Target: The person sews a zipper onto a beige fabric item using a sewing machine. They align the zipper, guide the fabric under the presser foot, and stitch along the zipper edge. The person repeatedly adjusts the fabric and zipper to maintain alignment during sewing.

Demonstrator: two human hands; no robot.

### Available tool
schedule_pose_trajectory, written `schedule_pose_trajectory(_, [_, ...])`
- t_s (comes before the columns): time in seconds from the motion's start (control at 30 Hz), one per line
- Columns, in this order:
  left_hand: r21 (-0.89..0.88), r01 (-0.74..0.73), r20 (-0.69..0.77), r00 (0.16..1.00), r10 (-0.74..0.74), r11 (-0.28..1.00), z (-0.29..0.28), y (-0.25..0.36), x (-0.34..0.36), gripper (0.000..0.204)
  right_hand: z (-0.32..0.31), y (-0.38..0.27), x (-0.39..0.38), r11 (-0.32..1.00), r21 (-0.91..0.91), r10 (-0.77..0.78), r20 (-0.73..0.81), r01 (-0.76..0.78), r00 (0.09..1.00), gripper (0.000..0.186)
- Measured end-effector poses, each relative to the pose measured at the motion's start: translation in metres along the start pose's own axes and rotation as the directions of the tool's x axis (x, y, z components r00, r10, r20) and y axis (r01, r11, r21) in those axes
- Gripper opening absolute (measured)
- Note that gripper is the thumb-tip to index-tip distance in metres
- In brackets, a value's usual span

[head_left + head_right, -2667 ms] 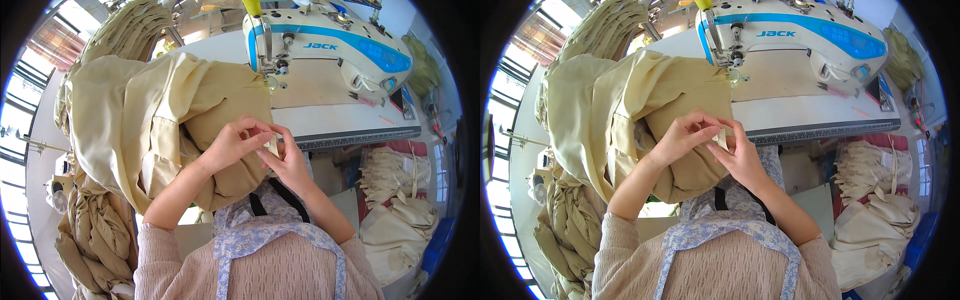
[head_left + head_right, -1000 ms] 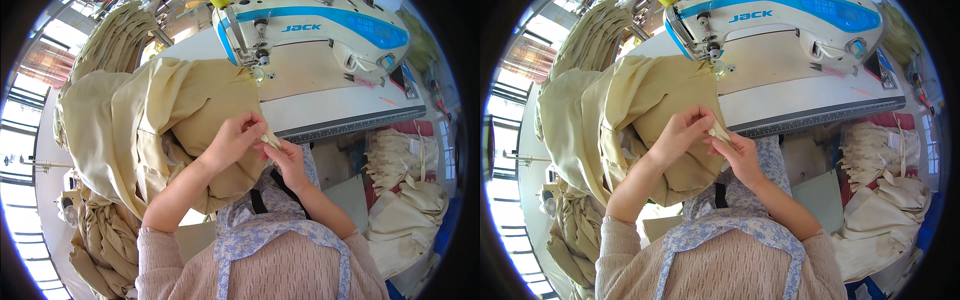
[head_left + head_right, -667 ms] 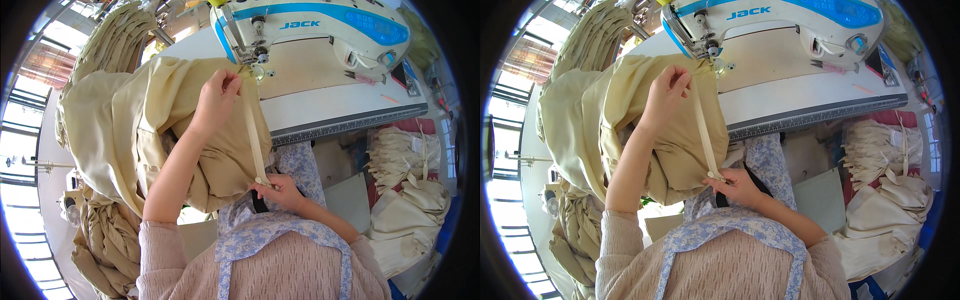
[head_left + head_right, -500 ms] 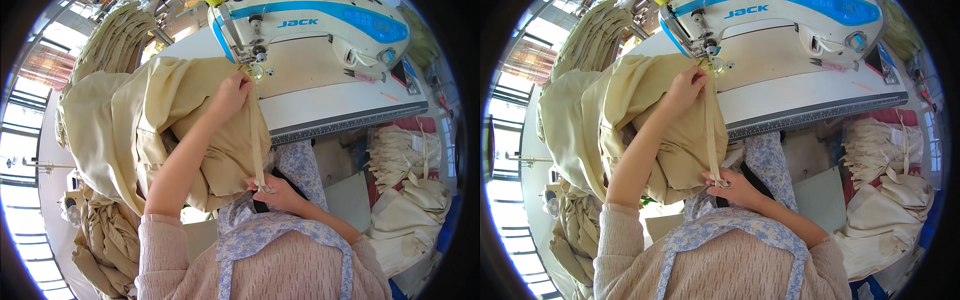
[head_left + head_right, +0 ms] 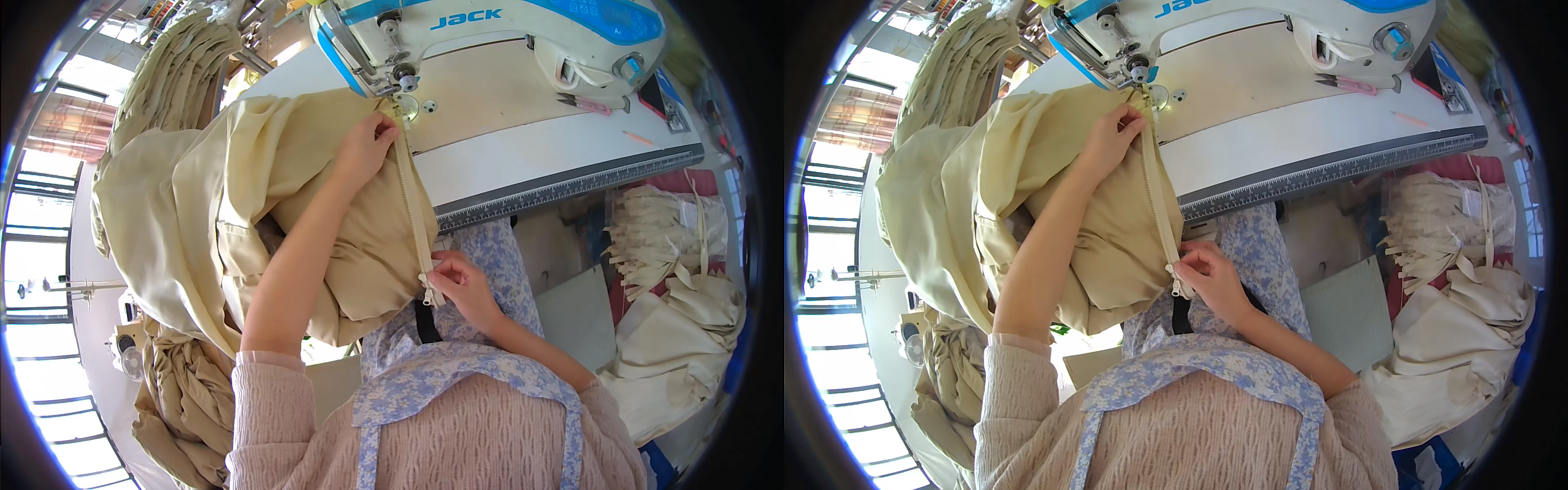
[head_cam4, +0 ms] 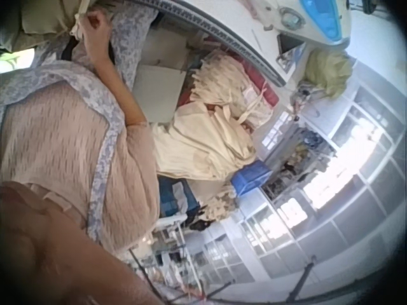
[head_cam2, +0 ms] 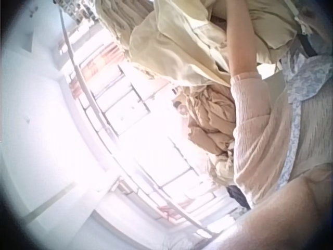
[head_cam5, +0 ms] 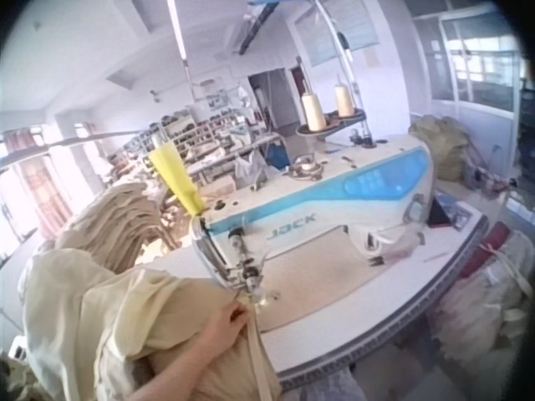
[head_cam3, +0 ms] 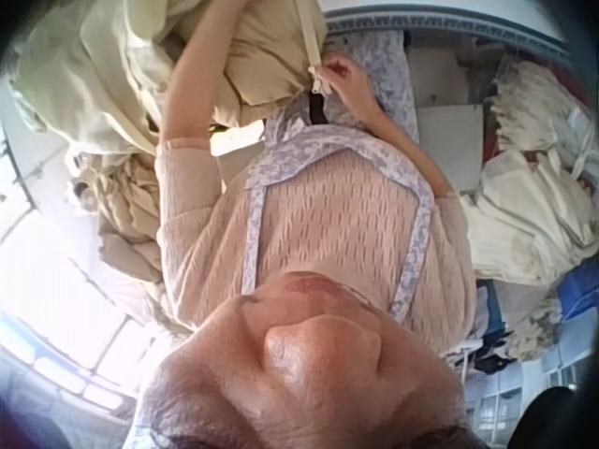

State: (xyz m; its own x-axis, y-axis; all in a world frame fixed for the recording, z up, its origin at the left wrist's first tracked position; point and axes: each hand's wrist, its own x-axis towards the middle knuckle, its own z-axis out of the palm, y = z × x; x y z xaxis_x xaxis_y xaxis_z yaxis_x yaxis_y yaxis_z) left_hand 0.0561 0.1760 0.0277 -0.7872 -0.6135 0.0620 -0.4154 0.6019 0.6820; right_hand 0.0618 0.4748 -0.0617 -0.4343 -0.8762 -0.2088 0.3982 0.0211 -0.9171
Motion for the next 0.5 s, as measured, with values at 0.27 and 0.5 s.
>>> schedule_pose_trajectory(0.27, [0.047, -0.013, 0.035, 0.999, 0.011, 0.999, -0.001, 0.000, -0.001, 0.020, -0.002, -0.017, -0.010, 0.987, 0.077, 0.137, 0.100, -0.145, 0.986, 0.012])
schedule_pose_trajectory(0.5, [0.067, -0.028, 0.052, 0.998, 0.025, 0.997, -0.001, -0.002, 0.000, 0.021, 0.001, -0.028, -0.016, 0.997, 0.066, 0.044, 0.067, -0.048, 0.997, 0.016])
